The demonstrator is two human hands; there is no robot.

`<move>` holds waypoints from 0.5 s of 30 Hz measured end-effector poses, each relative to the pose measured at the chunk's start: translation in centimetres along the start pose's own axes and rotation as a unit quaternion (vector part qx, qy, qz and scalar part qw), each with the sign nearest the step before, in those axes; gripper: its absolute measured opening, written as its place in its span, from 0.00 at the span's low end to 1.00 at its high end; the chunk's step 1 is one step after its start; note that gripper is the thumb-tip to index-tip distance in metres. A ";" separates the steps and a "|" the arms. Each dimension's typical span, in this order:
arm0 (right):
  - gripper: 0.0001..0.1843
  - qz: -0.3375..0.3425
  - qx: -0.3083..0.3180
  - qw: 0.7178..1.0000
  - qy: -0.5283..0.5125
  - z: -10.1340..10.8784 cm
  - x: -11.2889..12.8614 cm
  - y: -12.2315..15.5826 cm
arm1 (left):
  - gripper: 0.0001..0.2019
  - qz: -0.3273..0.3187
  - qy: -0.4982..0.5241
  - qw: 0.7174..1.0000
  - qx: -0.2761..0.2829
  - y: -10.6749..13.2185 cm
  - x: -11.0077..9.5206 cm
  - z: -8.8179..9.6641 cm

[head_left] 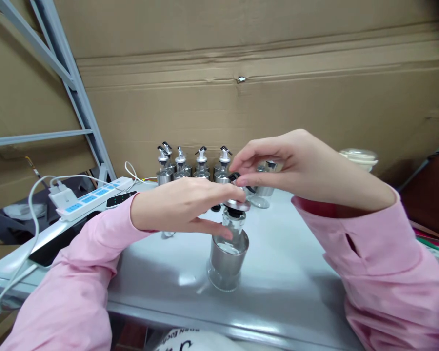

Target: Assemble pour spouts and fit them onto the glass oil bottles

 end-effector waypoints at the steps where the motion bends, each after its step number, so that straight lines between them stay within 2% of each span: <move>1: 0.09 0.000 0.003 1.000 -0.002 0.0 0.0 0.0 | 0.20 0.007 0.001 1.000 0.013 0.1 0.0 0.0; 7: 0.10 -0.013 0.010 1.000 -0.022 0.1 0.5 0.1 | 0.29 0.006 0.005 0.996 0.087 0.7 -0.4 -0.1; 15: 0.08 -0.009 0.024 0.999 -0.033 -0.1 0.5 0.1 | 0.29 -0.004 0.002 0.995 0.096 0.7 -0.6 0.5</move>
Point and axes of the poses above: each hand's wrist, its own y-axis away from the middle knuckle, its own z-axis out of the back of the hand, x = y × z, the point moved 3 cm from there along -y, towards the middle knuckle
